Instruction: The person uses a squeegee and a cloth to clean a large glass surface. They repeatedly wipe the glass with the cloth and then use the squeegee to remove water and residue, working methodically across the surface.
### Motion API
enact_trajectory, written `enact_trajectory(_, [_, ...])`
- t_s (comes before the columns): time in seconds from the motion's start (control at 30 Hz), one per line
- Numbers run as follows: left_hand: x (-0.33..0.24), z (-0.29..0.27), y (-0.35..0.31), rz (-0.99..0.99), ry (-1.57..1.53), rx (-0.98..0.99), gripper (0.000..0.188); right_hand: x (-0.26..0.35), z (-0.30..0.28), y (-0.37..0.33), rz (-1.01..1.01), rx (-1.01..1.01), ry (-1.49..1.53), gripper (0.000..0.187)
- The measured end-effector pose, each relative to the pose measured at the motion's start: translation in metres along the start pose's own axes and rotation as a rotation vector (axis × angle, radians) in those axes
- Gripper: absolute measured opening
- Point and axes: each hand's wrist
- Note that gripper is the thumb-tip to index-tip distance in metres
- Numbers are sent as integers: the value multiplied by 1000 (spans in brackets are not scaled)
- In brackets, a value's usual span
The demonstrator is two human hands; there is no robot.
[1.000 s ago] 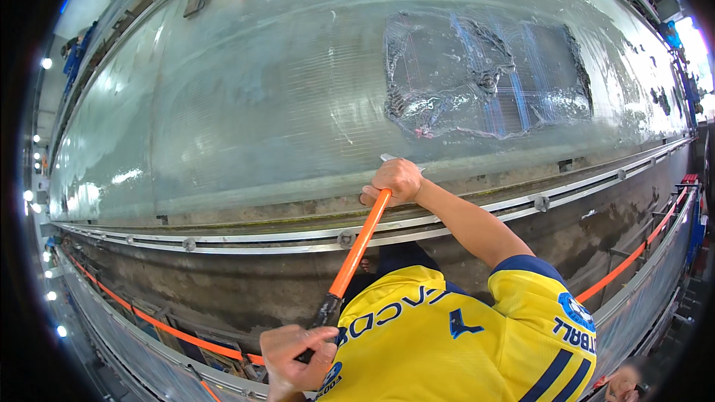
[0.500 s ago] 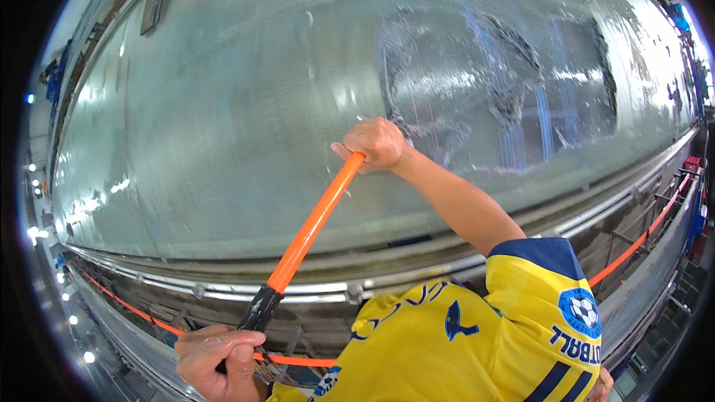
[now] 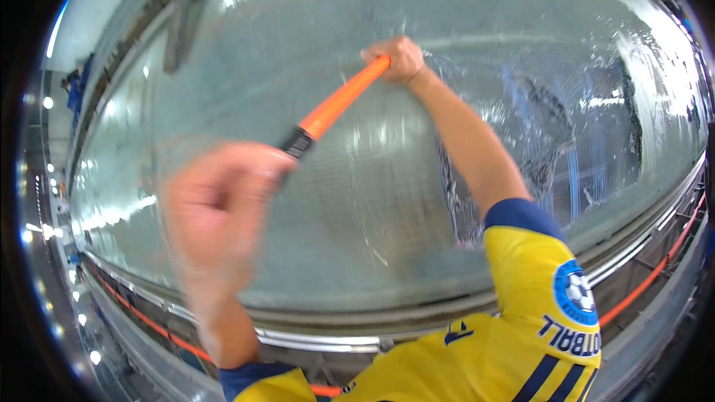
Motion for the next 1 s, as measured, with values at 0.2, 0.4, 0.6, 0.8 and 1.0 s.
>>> enact_trajectory(0.2, [6,-29,-81,-148,-147,-15,23,61,29,-48,-100,73,173,8])
enact_trajectory(0.4, [35,-84,-287,-441,-221,46,18,202,-15,-229,-205,259,201,15])
enact_trajectory(0.6, [-1,-41,-441,-469,-106,91,11,268,-88,-353,-224,293,251,37])
enact_trajectory(0.8, [-60,-12,-423,-336,-11,57,9,258,-104,-362,-195,154,253,43])
enact_trajectory(1.0, [-59,-11,-322,-244,48,36,25,203,-86,-299,-193,53,259,44])
Point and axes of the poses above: each hand's wrist, its own y-axis towards the middle knuckle, its own z-axis out of the palm, x = y × z, and after that the axes turned 6 degrees about y, right-handed
